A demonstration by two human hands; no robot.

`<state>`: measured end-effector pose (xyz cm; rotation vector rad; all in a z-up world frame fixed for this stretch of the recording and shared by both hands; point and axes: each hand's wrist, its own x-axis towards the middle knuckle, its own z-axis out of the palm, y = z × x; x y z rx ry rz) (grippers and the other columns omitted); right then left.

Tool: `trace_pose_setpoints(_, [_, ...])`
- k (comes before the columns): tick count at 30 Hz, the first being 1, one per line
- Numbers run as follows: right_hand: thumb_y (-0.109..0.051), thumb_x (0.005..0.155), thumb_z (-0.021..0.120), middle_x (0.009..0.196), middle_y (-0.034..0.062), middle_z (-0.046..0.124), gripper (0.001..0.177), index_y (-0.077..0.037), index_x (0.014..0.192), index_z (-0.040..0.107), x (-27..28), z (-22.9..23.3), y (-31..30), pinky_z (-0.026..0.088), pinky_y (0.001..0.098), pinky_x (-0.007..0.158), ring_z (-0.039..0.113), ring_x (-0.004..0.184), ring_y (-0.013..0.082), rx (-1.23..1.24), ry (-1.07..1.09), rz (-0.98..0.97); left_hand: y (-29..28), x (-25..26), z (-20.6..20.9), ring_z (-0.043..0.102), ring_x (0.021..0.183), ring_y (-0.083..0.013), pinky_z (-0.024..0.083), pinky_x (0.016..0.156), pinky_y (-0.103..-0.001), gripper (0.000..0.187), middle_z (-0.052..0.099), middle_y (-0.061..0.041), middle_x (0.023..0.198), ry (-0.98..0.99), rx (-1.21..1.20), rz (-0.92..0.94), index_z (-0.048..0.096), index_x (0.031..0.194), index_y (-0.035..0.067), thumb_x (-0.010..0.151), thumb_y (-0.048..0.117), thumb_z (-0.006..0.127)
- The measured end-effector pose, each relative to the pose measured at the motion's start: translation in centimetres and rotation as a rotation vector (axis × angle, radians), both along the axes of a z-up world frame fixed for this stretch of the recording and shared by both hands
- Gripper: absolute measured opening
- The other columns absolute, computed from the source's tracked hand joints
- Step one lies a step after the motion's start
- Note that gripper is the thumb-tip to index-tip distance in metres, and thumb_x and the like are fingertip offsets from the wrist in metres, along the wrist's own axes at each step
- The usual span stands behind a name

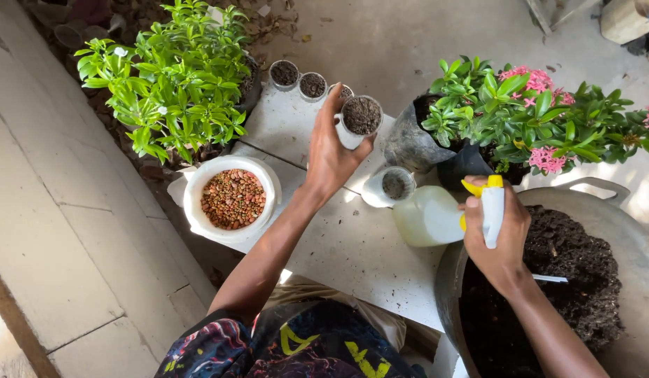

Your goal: The person sprays water into a small plastic cup containing soil and seeds, then uses a white plastic spoon to scoop additional soil from a large basin into the cup. They continue to fill the cup with soil, occasionally pressing it down with the spoon.

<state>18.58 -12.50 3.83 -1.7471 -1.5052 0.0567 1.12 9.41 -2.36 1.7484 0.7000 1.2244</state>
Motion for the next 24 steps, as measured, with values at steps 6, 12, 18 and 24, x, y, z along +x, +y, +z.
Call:
trace_pose_setpoints(6, [-0.018, 0.106, 0.049, 0.118, 0.0261, 0.062, 0.031, 0.011, 0.117, 0.049, 0.1, -0.4, -0.1, 0.061, 0.0377, 0.072, 0.069, 0.084, 0.0321, -0.044, 0.097, -0.067, 2.8, 5.5, -3.9, 0.064, 0.103, -0.047, 0.061, 0.079, -0.055, 0.083, 0.047, -0.023, 0.128, 0.348, 0.169, -0.098, 0.034, 0.149, 0.003, 0.078, 0.003, 0.077])
trace_pose_setpoints(12, [-0.01, 0.103, 0.051, 0.119, 0.0305, 0.056, 0.028, 0.012, 0.119, 0.044, 0.0, -0.9, -0.3, 0.063, 0.0411, 0.082, 0.06, 0.114, 0.0348, -0.032, 0.194, -0.013, 7.1, 10.8, -5.6, 0.074, 0.077, -0.0301, 0.072, 0.058, -0.031, 0.081, 0.04, -0.03, 0.138, 0.837, 0.283, -0.256, 0.033, 0.147, 0.0, 0.092, 0.028, 0.084])
trace_pose_setpoints(18, [-0.023, 0.103, 0.049, 0.116, 0.0303, 0.058, 0.039, 0.013, 0.116, 0.044, 0.8, -1.9, -0.2, 0.064, 0.0389, 0.078, 0.065, 0.108, 0.0356, -0.028, 0.162, -0.037, 11.8, 13.6, -9.2, 0.06, 0.122, -0.0344, 0.032, 0.115, -0.069, 0.092, 0.06, -0.013, 0.128, 1.104, 0.739, -0.287, 0.045, 0.14, 0.012, 0.073, 0.057, 0.089])
trace_pose_setpoints(24, [-0.02, 0.101, 0.05, 0.114, 0.0327, 0.058, 0.037, 0.013, 0.114, 0.044, 1.1, -2.0, -0.1, 0.064, 0.0369, 0.077, 0.065, 0.108, 0.0365, -0.018, 0.21, -0.022, 12.8, 13.9, -11.1, 0.056, 0.127, -0.038, 0.026, 0.112, -0.078, 0.086, 0.064, -0.013, 0.127, 1.209, 0.788, -0.288, 0.05, 0.139, 0.013, 0.073, 0.057, 0.085])
